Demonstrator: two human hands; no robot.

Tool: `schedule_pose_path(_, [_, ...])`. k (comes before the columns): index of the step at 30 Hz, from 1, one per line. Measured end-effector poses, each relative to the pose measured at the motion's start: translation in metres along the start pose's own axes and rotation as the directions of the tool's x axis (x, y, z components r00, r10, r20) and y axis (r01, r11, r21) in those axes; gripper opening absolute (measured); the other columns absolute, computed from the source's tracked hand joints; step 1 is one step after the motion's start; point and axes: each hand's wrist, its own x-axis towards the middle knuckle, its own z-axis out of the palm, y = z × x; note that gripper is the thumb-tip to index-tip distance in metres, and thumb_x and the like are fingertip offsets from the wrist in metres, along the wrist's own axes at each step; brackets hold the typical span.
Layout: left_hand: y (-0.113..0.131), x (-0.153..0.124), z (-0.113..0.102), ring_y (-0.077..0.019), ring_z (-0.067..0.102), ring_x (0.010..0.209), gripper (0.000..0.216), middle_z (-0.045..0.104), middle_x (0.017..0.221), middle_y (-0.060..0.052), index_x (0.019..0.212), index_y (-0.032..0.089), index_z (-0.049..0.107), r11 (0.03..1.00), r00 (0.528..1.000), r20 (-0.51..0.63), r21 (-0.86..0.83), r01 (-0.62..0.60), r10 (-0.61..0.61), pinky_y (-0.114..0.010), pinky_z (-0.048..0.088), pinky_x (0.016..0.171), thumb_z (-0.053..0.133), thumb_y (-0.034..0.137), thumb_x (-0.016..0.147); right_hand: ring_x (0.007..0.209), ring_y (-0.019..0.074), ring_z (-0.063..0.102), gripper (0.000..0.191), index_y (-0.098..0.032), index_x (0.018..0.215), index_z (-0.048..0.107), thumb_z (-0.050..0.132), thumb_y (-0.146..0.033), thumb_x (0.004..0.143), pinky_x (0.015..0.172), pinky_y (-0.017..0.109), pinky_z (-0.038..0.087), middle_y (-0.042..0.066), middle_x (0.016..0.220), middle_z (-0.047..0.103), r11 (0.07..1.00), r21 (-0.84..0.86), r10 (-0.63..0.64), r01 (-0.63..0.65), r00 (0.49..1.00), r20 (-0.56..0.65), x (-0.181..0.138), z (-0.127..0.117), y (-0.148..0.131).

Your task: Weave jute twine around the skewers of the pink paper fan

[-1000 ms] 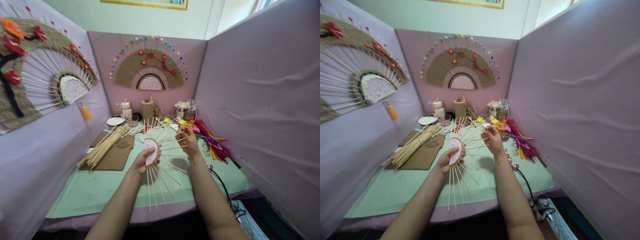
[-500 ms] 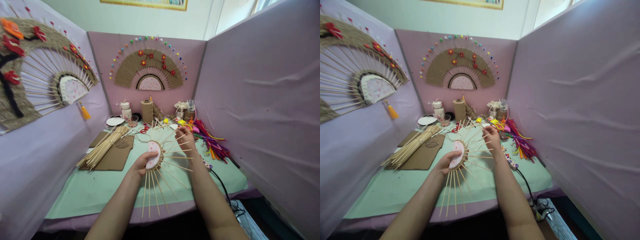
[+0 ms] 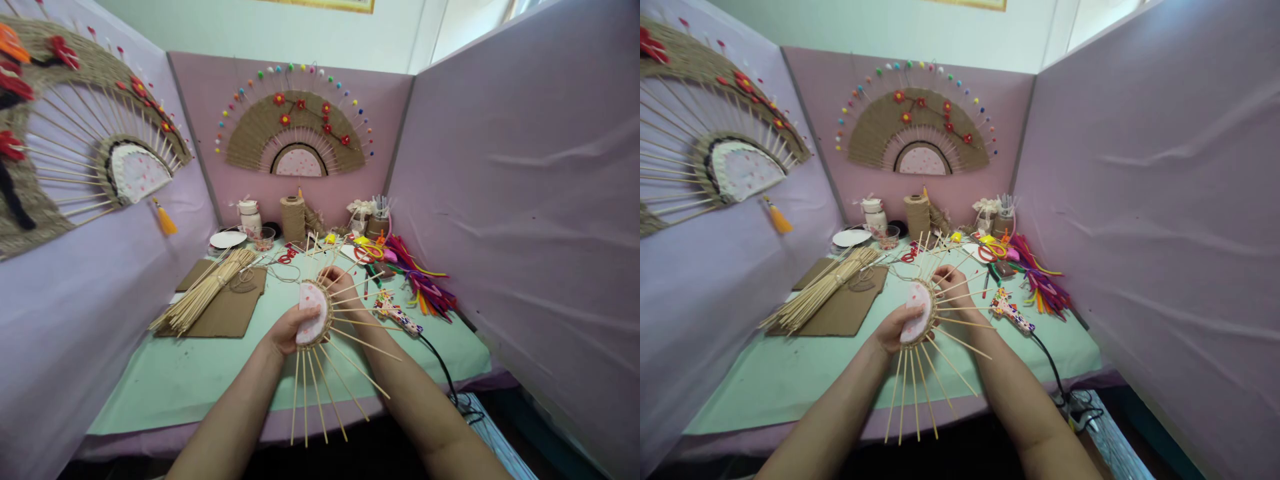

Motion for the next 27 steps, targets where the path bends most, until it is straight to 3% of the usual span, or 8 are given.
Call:
schedule_pose_path(6, [0.001, 0.002, -0.003, -0.0198, 0.065, 0.062, 0.033, 0.068, 0.072, -0.011, 0.088, 0.009, 0.062, 0.996, 0.997, -0.045, -0.075, 0.054, -0.057, -0.031, 0.052, 0.055, 0.059, 0.039, 0.077, 0.052, 0.0101, 0.048, 0.017, -0.018, 0.070, 0.057, 0.068, -0.028, 0.060, 0.049, 0.023, 0.039, -0.003, 0.062, 0.056, 0.999, -0.010, -0.031, 0.030, 0.998, -0.055, 0.005, -0.005, 0.006])
schedule_pose_path(16, [-0.004, 0.005, -0.001, -0.0203, 0.066, 0.060, 0.021, 0.070, 0.071, -0.012, 0.084, 0.005, 0.064, 0.978, 0.985, 0.078, -0.132, 0.163, -0.153, -0.031, 0.055, 0.057, 0.061, 0.022, 0.073, 0.060, 0.0108, 0.047, 0.016, -0.018, 0.071, 0.057, 0.067, -0.027, 0.062, 0.057, 0.025, 0.037, -0.002, 0.067, 0.056, 0.997, -0.022, -0.081, 0.079, 0.994, -0.071, 0.005, -0.007, 0.001])
schedule_pose_path(23, [-0.006, 0.005, 0.000, -0.0202, 0.066, 0.059, 0.021, 0.070, 0.070, -0.012, 0.084, 0.003, 0.063, 0.979, 0.988, 0.072, -0.146, 0.145, -0.136, -0.031, 0.055, 0.055, 0.060, 0.020, 0.073, 0.061, 0.0112, 0.047, 0.019, -0.017, 0.071, 0.057, 0.068, -0.028, 0.061, 0.058, 0.026, 0.038, -0.002, 0.067, 0.056, 0.997, -0.016, -0.080, 0.079, 0.993, -0.087, 0.001, -0.006, -0.008])
schedule_pose_path(27, [-0.003, 0.004, -0.002, -0.0211, 0.066, 0.060, 0.021, 0.070, 0.070, -0.012, 0.088, 0.004, 0.062, 0.983, 0.992, 0.036, -0.129, 0.128, -0.125, -0.032, 0.054, 0.056, 0.058, 0.020, 0.075, 0.053, 0.0084, 0.043, 0.023, -0.018, 0.072, 0.058, 0.072, -0.030, 0.059, 0.051, 0.023, 0.035, -0.003, 0.063, 0.054, 0.997, -0.017, -0.079, 0.077, 0.985, -0.154, 0.010, -0.019, -0.014])
